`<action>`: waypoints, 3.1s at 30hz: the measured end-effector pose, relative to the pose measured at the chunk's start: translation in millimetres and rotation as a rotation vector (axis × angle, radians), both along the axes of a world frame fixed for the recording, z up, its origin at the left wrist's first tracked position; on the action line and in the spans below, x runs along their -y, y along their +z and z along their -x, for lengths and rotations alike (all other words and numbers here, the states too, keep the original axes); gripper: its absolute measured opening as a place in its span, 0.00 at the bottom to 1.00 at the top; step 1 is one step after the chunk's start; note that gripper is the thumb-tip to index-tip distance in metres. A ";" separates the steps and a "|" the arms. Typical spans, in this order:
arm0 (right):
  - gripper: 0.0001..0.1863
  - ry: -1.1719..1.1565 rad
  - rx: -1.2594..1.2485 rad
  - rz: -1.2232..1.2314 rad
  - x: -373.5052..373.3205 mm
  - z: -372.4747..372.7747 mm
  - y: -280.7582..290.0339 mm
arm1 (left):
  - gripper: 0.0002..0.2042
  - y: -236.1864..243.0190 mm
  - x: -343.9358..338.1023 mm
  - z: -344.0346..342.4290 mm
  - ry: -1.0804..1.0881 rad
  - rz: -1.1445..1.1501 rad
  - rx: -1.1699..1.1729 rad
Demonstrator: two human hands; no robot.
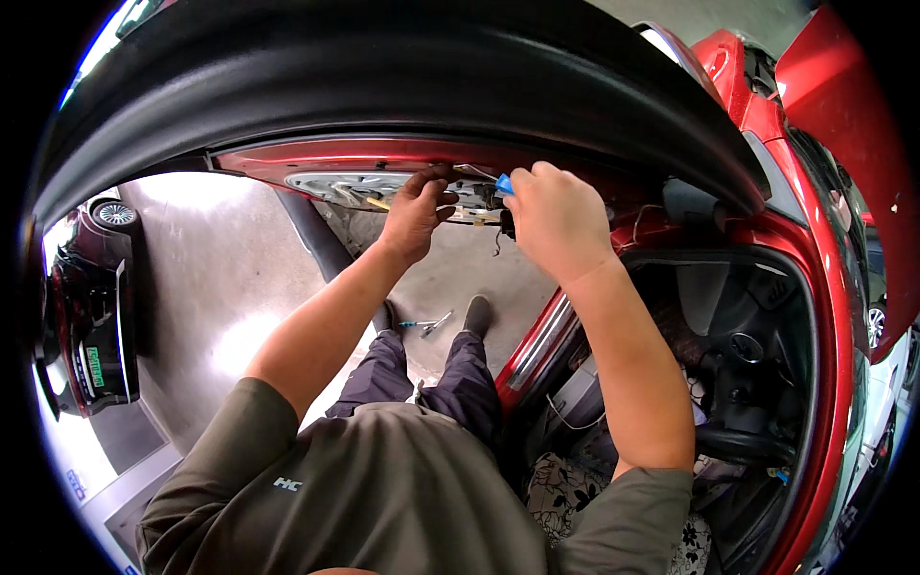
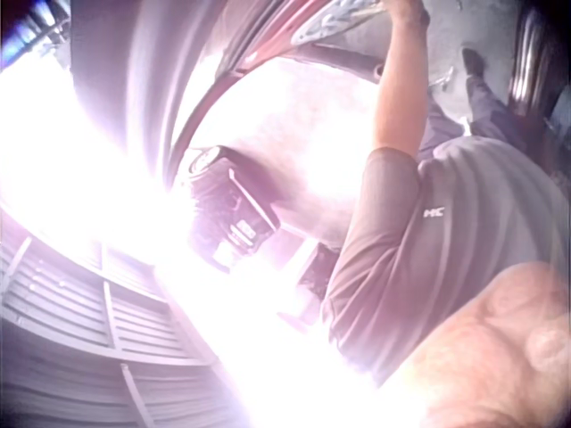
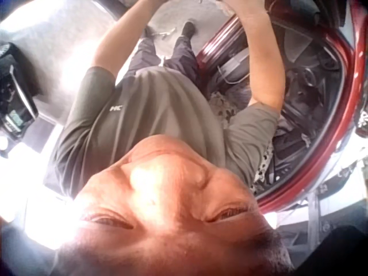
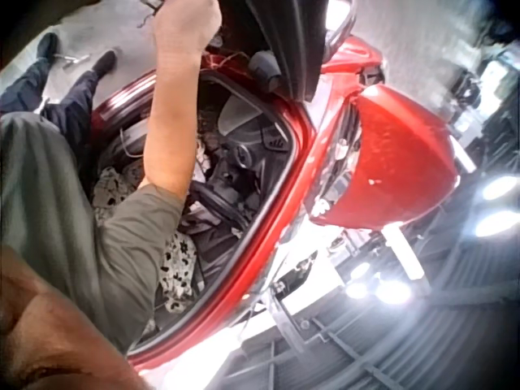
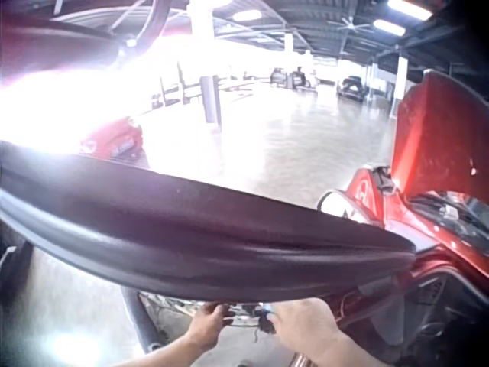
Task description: The person retrieves a tool from a storage cabinet, walks over to a car, and removes clips from a door with the tool. The person then disassembles and reattaches fasteners on a detached door panel by hand, fits a trim piece back onto the door, and works on the door using a screwdriver.
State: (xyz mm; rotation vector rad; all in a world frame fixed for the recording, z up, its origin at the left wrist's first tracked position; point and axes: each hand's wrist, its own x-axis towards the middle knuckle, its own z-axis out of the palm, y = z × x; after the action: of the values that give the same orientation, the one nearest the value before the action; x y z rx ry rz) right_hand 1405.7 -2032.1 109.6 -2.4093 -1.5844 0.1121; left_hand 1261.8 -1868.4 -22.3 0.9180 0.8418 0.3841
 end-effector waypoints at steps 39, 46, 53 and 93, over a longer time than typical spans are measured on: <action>0.18 0.048 0.264 0.152 -17.7 -7.8 -20.7 | 0.26 -20.1 22.0 -63.0 0.022 -0.131 -0.265; 0.18 0.169 0.314 0.099 -27.8 -17.9 -20.8 | 0.27 -77.5 15.8 -62.1 0.273 -0.661 -0.291; 0.18 0.093 0.272 0.139 -18.6 -15.2 -24.7 | 0.21 -66.1 19.8 -56.2 0.096 -0.231 -0.106; 0.08 0.128 0.258 0.393 -49.4 -24.8 -2.8 | 0.16 -148.1 43.8 -159.8 0.062 -0.114 0.114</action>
State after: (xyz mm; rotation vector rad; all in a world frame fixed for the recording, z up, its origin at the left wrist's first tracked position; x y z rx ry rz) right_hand 1430.5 -1982.7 106.8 -2.7008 -1.9937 0.1545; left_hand 1421.6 -1912.2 -170.4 0.9675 0.7511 0.5380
